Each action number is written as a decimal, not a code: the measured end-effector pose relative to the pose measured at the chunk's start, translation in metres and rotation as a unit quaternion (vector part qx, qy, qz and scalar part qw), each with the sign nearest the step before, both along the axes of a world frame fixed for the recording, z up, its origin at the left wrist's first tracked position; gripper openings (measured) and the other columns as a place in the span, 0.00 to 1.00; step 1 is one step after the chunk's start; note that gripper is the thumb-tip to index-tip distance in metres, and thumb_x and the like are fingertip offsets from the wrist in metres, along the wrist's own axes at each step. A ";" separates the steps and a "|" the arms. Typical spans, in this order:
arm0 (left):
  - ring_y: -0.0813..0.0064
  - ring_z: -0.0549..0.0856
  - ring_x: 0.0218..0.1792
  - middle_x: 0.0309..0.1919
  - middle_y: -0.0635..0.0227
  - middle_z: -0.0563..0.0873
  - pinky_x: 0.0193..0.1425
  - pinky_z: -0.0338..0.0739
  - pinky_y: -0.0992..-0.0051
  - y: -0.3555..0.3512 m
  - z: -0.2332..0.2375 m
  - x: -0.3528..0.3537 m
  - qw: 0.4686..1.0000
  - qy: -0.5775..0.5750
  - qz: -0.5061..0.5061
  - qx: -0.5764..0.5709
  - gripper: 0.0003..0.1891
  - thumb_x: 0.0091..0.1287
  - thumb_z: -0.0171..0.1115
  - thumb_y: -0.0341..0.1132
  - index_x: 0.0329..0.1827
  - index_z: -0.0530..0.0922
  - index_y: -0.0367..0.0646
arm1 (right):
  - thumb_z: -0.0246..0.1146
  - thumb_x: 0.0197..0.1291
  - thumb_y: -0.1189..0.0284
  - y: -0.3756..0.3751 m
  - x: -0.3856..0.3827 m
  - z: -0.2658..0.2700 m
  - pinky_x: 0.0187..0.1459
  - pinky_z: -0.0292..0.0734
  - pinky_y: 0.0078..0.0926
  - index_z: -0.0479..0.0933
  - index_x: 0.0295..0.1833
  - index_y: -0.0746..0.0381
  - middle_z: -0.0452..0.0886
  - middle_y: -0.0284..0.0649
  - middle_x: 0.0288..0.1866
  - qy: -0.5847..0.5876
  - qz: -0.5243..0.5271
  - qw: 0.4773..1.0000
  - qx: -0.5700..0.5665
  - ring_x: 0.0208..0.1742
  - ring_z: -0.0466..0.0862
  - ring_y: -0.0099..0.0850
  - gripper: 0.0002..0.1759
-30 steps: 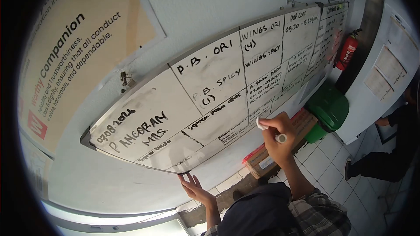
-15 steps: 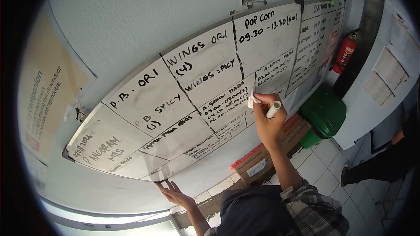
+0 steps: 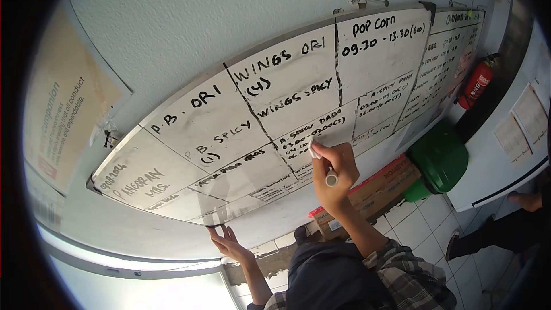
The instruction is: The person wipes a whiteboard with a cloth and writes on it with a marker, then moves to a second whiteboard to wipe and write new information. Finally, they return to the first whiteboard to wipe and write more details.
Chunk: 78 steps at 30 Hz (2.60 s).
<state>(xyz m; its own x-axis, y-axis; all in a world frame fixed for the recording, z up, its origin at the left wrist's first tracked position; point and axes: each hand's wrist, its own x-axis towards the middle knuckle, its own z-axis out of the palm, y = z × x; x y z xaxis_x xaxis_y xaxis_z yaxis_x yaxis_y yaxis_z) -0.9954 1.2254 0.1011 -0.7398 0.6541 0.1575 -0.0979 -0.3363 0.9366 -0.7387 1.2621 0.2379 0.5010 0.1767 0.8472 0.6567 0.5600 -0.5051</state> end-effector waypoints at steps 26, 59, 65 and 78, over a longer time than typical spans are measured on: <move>0.57 0.68 0.66 0.71 0.63 0.58 0.69 0.66 0.64 0.004 0.007 0.010 1.000 -0.017 0.018 -0.001 0.30 0.73 0.37 0.56 0.72 0.57 0.49 | 0.64 0.45 0.87 0.001 0.054 0.025 0.22 0.64 0.18 0.79 0.37 0.62 0.71 0.34 0.26 0.029 0.037 0.999 -0.003 0.21 0.71 0.21 0.13; 0.61 0.70 0.64 0.70 0.68 0.61 0.67 0.66 0.67 0.000 0.007 0.007 1.000 -0.021 0.005 0.009 0.30 0.72 0.38 0.56 0.71 0.59 0.49 | 0.63 0.39 0.90 -0.036 0.029 0.006 0.23 0.70 0.19 0.77 0.47 0.56 0.66 0.34 0.30 -0.200 0.241 0.930 -0.190 0.21 0.71 0.23 0.27; 0.60 0.66 0.67 0.71 0.64 0.59 0.68 0.66 0.65 0.003 0.006 0.012 1.000 0.000 0.019 0.006 0.30 0.72 0.35 0.57 0.72 0.57 0.51 | 0.60 0.46 0.89 -0.052 0.103 0.013 0.26 0.63 0.14 0.78 0.37 0.62 0.71 0.34 0.27 -0.065 0.121 0.983 -0.118 0.26 0.72 0.20 0.14; 0.58 0.66 0.67 0.70 0.62 0.60 0.70 0.64 0.63 0.004 0.016 0.019 0.999 -0.016 0.035 -0.009 0.32 0.72 0.36 0.57 0.72 0.56 0.45 | 0.60 0.56 0.84 0.015 0.195 0.025 0.28 0.66 0.13 0.78 0.38 0.66 0.78 0.31 0.30 0.111 0.033 0.993 0.010 0.27 0.70 0.14 0.05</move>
<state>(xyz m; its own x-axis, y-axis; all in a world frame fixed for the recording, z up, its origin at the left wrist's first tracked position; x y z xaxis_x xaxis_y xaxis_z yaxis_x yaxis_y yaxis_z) -0.9761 1.2299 0.1175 -0.7887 0.6025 0.1223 -0.1038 -0.3265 0.9395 -0.5440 1.2772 0.2631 0.6637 0.1986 0.7211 0.4926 0.6094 -0.6212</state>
